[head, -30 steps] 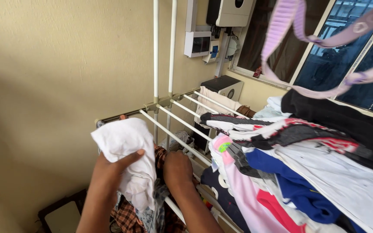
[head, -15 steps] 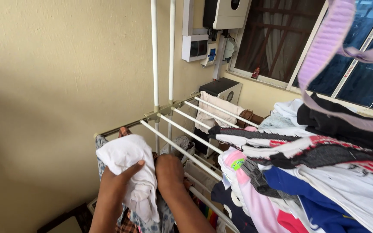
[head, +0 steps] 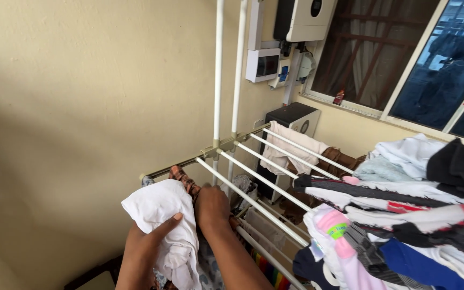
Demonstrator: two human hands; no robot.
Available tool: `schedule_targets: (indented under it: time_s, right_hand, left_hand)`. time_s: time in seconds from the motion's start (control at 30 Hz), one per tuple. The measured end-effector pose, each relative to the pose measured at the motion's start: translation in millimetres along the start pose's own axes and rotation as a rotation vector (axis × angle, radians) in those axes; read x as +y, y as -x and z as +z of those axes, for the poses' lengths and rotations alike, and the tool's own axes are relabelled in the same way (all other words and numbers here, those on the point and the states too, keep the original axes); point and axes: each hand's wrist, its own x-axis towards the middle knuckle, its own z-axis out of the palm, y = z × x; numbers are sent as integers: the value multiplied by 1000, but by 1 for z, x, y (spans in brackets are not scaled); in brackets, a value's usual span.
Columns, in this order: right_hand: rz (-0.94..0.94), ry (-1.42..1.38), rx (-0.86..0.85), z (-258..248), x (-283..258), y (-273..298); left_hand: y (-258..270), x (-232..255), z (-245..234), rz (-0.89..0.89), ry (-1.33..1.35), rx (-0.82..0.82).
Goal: The recorder is folding and sorting various items of clothing from a laundry drying rack.
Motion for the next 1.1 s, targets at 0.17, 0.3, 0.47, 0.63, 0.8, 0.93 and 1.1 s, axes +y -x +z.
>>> schedule_targets:
  time_s: [0.17,0.3,0.47,0.63,0.8,0.93,1.1]
  right_hand:
    - [9,-22,-36,2,-12,-18]
    - [31,-43,-70,16,-10,-32]
    - [0,-42,-132,23,6,-35]
    - [-226,-12,-237,-32,2,0]
    - [-191,131,-563,-98,9,65]
    - [-117,283,-950,-152,-2,118]
    - [-203,361,-1056,-94,34,120]
  left_hand:
    - [-1,4,-4,32,52,-20]
    - [5,10,3,-24,51,11]
    - [-3,7,8,-42,67,-23]
    - [-6,-2,9,-33,56,-19]
    - [-2,-4,2,-22,35,59]
    - [-2,10,-13,171,178,109]
    - [-1,26,-29,377,305,139]
